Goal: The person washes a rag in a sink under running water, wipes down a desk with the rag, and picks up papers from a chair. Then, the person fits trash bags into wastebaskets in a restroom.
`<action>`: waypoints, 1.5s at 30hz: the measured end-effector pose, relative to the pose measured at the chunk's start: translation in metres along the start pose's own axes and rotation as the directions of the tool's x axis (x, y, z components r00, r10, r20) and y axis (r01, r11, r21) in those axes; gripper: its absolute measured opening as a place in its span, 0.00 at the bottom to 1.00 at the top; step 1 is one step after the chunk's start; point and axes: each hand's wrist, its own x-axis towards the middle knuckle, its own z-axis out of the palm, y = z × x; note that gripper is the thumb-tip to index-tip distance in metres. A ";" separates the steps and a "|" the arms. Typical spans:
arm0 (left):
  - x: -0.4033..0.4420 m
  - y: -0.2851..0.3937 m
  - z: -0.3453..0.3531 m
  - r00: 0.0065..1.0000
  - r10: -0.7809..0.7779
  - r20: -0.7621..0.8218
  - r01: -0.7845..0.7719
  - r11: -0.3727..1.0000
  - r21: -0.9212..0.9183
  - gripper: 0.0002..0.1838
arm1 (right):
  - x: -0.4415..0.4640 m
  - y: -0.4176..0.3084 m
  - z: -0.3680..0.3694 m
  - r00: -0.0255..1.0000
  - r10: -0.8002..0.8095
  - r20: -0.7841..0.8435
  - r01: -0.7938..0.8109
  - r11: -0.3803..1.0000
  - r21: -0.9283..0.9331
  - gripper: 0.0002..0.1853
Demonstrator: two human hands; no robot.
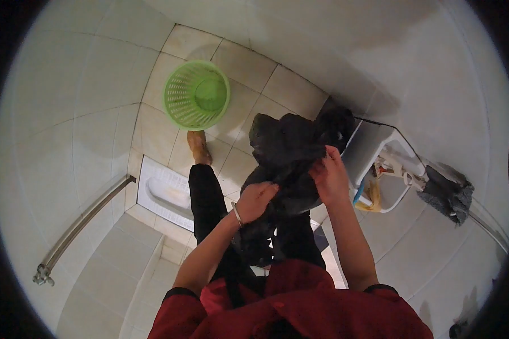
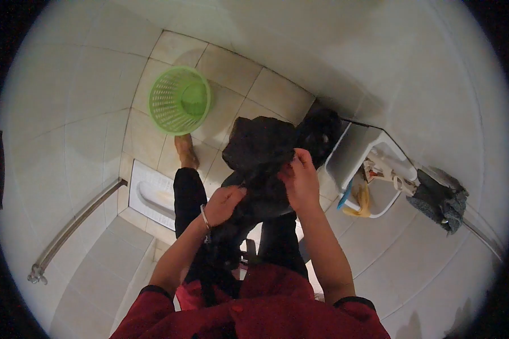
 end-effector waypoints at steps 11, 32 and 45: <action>-0.015 -0.094 -0.087 0.896 -0.192 -0.401 0.145 0.979 -0.143 0.13 | 0.042 -0.070 -0.053 0.966 -0.172 -0.195 0.200 0.970 0.136 0.11; -0.011 0.021 -0.155 0.973 -0.096 -0.211 0.221 0.656 0.721 0.15 | 0.034 -0.034 0.103 0.741 0.153 0.653 0.614 -0.549 -0.567 0.18; -0.071 -0.033 -0.259 0.859 -0.482 -0.172 0.425 0.482 0.766 0.16 | 0.137 0.034 0.071 0.976 -0.121 0.181 0.217 0.446 -0.868 0.19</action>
